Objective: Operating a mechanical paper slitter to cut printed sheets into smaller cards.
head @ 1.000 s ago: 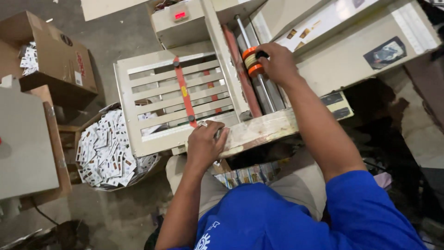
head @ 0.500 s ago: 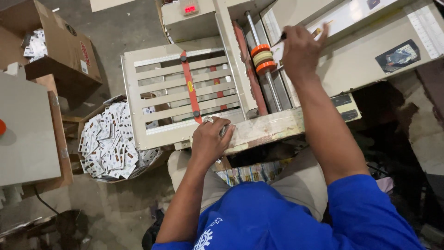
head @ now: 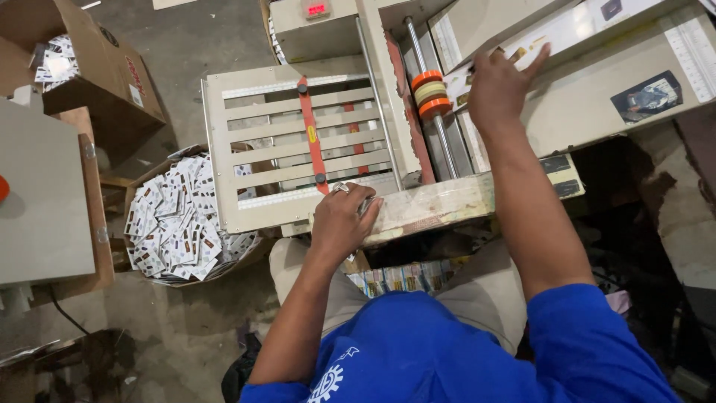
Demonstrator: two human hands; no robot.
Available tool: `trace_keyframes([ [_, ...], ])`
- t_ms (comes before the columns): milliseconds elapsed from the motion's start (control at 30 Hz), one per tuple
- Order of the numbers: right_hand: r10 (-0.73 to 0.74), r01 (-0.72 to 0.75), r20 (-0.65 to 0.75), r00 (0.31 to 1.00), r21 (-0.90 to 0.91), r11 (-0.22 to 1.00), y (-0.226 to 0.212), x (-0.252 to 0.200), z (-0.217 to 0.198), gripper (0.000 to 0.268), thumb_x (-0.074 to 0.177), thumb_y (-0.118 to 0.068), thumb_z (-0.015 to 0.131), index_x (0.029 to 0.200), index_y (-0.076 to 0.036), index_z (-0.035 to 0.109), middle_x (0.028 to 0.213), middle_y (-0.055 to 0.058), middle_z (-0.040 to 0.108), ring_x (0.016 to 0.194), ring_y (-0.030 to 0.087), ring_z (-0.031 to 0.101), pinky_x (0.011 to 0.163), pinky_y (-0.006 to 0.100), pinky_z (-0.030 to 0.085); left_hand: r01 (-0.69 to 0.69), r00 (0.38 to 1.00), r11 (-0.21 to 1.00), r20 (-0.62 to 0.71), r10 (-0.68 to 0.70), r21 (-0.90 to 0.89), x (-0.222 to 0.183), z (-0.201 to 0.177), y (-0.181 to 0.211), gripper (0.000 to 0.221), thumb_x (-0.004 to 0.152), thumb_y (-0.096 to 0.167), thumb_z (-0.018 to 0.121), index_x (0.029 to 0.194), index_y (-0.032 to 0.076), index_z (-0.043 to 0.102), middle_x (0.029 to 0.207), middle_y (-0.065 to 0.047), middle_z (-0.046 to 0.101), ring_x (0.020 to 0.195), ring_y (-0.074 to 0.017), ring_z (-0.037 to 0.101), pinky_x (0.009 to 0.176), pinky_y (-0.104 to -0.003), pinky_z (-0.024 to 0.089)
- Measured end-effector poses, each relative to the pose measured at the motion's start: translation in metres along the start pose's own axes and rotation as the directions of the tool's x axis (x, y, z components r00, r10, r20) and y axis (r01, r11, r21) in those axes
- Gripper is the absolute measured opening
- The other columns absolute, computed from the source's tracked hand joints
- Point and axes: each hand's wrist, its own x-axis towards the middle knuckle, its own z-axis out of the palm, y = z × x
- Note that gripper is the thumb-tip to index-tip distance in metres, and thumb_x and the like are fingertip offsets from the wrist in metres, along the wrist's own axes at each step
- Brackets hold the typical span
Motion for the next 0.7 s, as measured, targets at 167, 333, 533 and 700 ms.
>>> trace_keyframes([
  [167,-0.094,0.087,0.046,0.994,0.139,0.986,-0.006,0.004,-0.001,0.019,0.108,-0.011,0.078,0.122,-0.024,0.077,0.107,-0.003,0.078,0.094,0.016,0.072,0.12,0.059,-0.002,0.089,0.985,0.993,0.138,-0.099,0.078,-0.002,0.008,-0.009,0.025,0.093,0.03,0.071,0.104,0.008,0.074,0.087,-0.007,0.074,0.063,-0.0188,0.065,0.064,-0.036,0.051],
  [333,0.0,0.004,-0.035,0.999,0.107,0.994,-0.003,0.005,-0.007,0.016,0.105,-0.002,0.076,0.112,-0.016,0.074,0.103,0.001,0.076,0.087,0.021,0.071,0.12,0.067,-0.004,0.042,0.999,0.999,0.031,-0.042,0.025,-0.002,0.004,-0.004,0.021,0.09,0.027,0.074,0.1,0.008,0.074,0.087,-0.007,0.074,0.069,-0.0258,0.067,0.068,-0.039,0.052],
  [533,-0.069,0.002,0.247,0.967,0.262,0.965,-0.012,0.005,-0.023,0.02,0.106,-0.009,0.064,0.121,-0.016,0.075,0.106,0.005,0.076,0.095,0.028,0.07,0.122,0.063,0.002,0.021,1.0,0.999,0.016,-0.021,0.03,0.0,0.001,-0.002,0.019,0.088,0.025,0.075,0.097,0.008,0.073,0.079,-0.008,0.072,0.063,-0.0258,0.066,0.065,-0.04,0.052],
  [700,-0.041,0.054,-0.064,0.997,0.218,0.974,-0.011,0.01,-0.028,0.026,0.101,0.003,0.079,0.118,-0.016,0.076,0.105,0.0,0.077,0.088,0.02,0.072,0.121,0.063,0.006,0.025,0.999,0.999,0.04,-0.026,0.034,0.0,0.002,-0.004,0.02,0.09,0.026,0.075,0.099,0.008,0.072,0.081,-0.007,0.072,0.064,-0.0245,0.067,0.068,-0.039,0.052],
])
